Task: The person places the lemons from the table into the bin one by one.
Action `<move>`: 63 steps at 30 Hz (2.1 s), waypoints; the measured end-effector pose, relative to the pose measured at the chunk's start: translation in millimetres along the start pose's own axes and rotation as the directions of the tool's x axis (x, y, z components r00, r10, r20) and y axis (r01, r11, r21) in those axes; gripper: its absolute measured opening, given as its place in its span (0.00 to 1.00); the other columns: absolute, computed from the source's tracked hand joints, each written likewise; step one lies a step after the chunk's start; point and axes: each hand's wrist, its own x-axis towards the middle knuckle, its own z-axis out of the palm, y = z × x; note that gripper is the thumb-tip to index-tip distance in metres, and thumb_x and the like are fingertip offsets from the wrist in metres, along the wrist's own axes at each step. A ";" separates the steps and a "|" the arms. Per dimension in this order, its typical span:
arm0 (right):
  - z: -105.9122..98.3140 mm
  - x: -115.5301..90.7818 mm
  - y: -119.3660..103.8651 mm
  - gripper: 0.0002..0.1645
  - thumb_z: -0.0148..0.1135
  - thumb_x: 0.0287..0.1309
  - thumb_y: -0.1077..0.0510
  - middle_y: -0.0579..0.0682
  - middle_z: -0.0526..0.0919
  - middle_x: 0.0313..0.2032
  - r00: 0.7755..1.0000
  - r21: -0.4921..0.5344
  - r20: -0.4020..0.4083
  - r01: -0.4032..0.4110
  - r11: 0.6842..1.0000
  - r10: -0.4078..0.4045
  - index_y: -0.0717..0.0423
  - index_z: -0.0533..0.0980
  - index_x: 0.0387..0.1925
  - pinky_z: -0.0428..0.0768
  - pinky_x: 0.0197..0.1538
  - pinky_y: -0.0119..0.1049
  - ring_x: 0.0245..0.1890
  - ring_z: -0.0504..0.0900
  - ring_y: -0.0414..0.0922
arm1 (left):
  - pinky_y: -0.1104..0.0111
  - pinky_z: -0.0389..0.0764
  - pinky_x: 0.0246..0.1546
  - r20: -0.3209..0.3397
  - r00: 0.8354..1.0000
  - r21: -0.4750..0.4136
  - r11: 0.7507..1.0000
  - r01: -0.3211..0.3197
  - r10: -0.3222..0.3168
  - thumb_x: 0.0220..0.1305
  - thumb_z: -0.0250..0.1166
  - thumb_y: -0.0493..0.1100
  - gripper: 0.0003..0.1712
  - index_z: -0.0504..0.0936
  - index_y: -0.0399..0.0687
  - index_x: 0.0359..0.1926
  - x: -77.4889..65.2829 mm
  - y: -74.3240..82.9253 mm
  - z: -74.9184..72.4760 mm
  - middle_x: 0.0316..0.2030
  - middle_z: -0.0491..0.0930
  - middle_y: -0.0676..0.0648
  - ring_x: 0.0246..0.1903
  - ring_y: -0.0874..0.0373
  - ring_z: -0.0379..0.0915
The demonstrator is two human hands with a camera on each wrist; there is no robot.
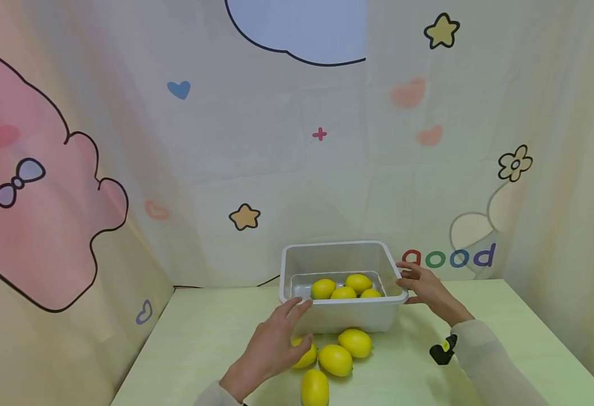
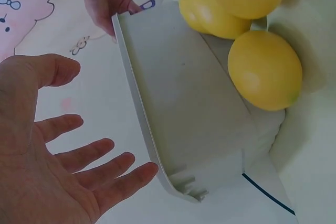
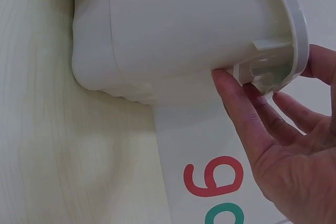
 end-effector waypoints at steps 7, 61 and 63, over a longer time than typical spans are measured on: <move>1.2 1.5 1.2 0.37 0.54 0.69 0.55 0.69 0.63 0.69 1.000 0.002 0.000 -0.009 1.000 0.009 0.57 0.54 0.74 0.86 0.48 0.48 0.61 0.73 0.64 | 0.48 0.82 0.43 0.062 0.998 0.013 0.999 -0.031 0.030 0.62 0.64 0.54 0.37 0.64 0.62 0.71 -7.8 7.4 6.1 0.69 0.66 0.49 0.62 0.51 0.71; -0.3 2.2 5.7 0.38 0.56 0.68 0.52 0.69 0.62 0.70 1.000 0.023 0.002 -0.005 1.000 0.005 0.55 0.55 0.74 0.85 0.49 0.50 0.61 0.73 0.63 | 0.59 0.82 0.49 0.533 0.846 0.093 0.994 -0.049 -0.008 0.58 0.64 0.68 0.33 0.73 0.69 0.63 -30.4 5.6 80.9 0.62 0.71 0.57 0.59 0.59 0.70; -0.1 1.8 5.9 0.38 0.56 0.68 0.52 0.69 0.62 0.70 1.000 0.023 0.003 -0.007 1.000 0.007 0.55 0.55 0.74 0.85 0.49 0.50 0.61 0.74 0.62 | 0.60 0.82 0.49 0.545 0.838 0.089 0.995 -0.039 -0.015 0.58 0.63 0.69 0.33 0.74 0.68 0.63 -30.6 4.3 82.5 0.62 0.71 0.58 0.58 0.60 0.70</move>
